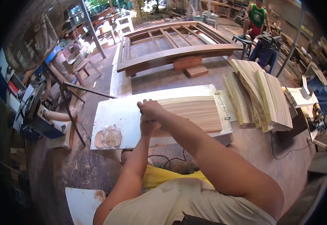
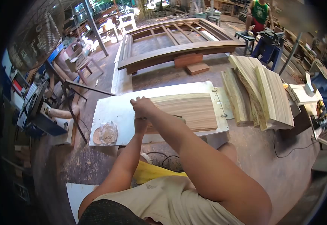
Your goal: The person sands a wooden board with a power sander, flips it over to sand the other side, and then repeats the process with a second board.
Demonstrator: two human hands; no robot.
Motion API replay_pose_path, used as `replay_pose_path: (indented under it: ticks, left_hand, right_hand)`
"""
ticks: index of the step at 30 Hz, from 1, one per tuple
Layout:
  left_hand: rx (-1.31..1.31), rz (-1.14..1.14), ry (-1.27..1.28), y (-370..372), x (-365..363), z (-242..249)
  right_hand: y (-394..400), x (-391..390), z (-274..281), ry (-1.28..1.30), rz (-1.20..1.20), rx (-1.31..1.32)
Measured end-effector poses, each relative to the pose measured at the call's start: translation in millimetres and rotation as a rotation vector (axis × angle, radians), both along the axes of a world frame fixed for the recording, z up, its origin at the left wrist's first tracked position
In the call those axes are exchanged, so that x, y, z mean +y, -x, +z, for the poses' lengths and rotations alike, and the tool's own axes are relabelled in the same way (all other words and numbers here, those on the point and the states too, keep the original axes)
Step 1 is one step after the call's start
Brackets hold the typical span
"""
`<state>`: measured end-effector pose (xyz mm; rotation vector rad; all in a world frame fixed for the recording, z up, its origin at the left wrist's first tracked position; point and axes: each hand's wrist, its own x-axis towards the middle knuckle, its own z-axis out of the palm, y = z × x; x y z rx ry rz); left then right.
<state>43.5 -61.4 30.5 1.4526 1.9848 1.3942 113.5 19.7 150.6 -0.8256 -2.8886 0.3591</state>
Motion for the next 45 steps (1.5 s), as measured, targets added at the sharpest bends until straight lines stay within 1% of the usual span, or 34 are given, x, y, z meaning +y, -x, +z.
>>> replay_pose_path:
  ticks: [1,2,3,5,6,7,8,9,10,11,12,13,14,17,18,19,21,22,26,28,31,34,35,37,40,41,44,45]
  left_hand:
    - [0.027,0.054,-0.054,8,6,-21]
    - [0.052,0.115,-0.109,7,7,-15]
    - [0.054,0.118,-0.112,5,4,-11]
    - [-0.093,-0.028,-0.113,1,-8,1]
    - [0.352,0.029,-0.302,22,16,-55]
    - [0.275,-0.011,-0.147,27,21,-70]
    - [0.178,-0.151,-0.122,21,7,-44]
    - [0.283,-0.12,-0.155,19,16,-46]
    - [0.42,-0.041,-0.184,10,18,-50]
    - [0.344,-0.014,-0.172,5,11,-33]
    - [0.179,-0.043,-0.101,1,6,-16]
    - [0.15,-0.024,-0.094,-1,5,-17]
    - [0.122,-0.004,-0.087,-2,5,-18]
    - [0.182,-0.019,-0.103,-9,-5,13]
    - [-0.099,-0.07,0.055,-10,-17,36]
    - [-0.112,-0.044,0.056,-6,-25,42]
    - [-0.134,-0.036,0.02,-5,-24,34]
    - [-0.075,-0.079,0.046,-2,-23,27]
    - [-0.12,-0.045,0.093,-5,-27,25]
    - [-0.13,0.023,-0.037,-3,-30,26]
    - [-0.074,-0.04,-0.02,6,-9,0]
    - [-0.042,-0.027,-0.023,6,-7,-8]
    - [-0.03,-0.021,-0.025,5,-8,-5]
    - [-0.091,-0.003,-0.085,2,-16,1]
    - [-0.135,-0.024,-0.118,-2,-39,30]
    - [-0.141,-0.03,-0.122,-2,-41,33]
    - [-0.162,-0.025,-0.014,-3,-46,44]
    - [-0.157,-0.014,-0.011,-2,-39,33]
  right_hand:
    - [-1,-2,3,0.007,0.018,-0.006]
    - [-2,-1,3,0.001,0.012,-0.002]
    - [-2,-2,2,0.002,0.016,0.004]
    - [4,-2,-9,-0.018,0.003,0.035]
    - [9,3,-23,-0.039,0.0,0.064]
    - [13,11,-35,-0.077,0.027,0.071]
    - [12,19,-45,-0.126,0.098,0.107]
    - [6,16,-31,0.006,0.055,0.087]
    - [9,32,-53,-0.014,0.089,0.148]
    - [0,25,-42,-0.063,0.113,0.163]
    - [-8,5,-7,-0.064,0.125,0.038]
    - [-12,10,-13,-0.088,0.187,0.145]
    - [-12,8,-12,-0.063,0.15,0.125]
    - [-8,6,-5,-0.027,0.039,0.069]
    - [-6,7,-4,-0.039,0.045,0.077]
    - [-6,4,-1,-0.051,0.039,0.077]
    - [-3,-5,8,-0.023,0.042,0.052]
    - [-2,-3,3,-0.025,0.047,0.066]
    - [-3,-8,4,-0.037,0.018,0.046]
    - [2,-7,3,-0.065,0.0,0.032]
    - [2,-2,1,-0.061,0.027,0.039]
    - [0,-7,5,-0.054,0.017,0.049]
    - [-1,-8,7,-0.055,0.019,0.047]
    - [0,-13,10,-0.05,0.016,0.048]
    - [1,-17,12,-0.015,0.002,0.047]
    - [2,-17,10,-0.008,0.014,0.05]
    - [1,-14,4,-0.021,0.002,0.072]
    - [1,-14,6,-0.017,0.014,0.077]
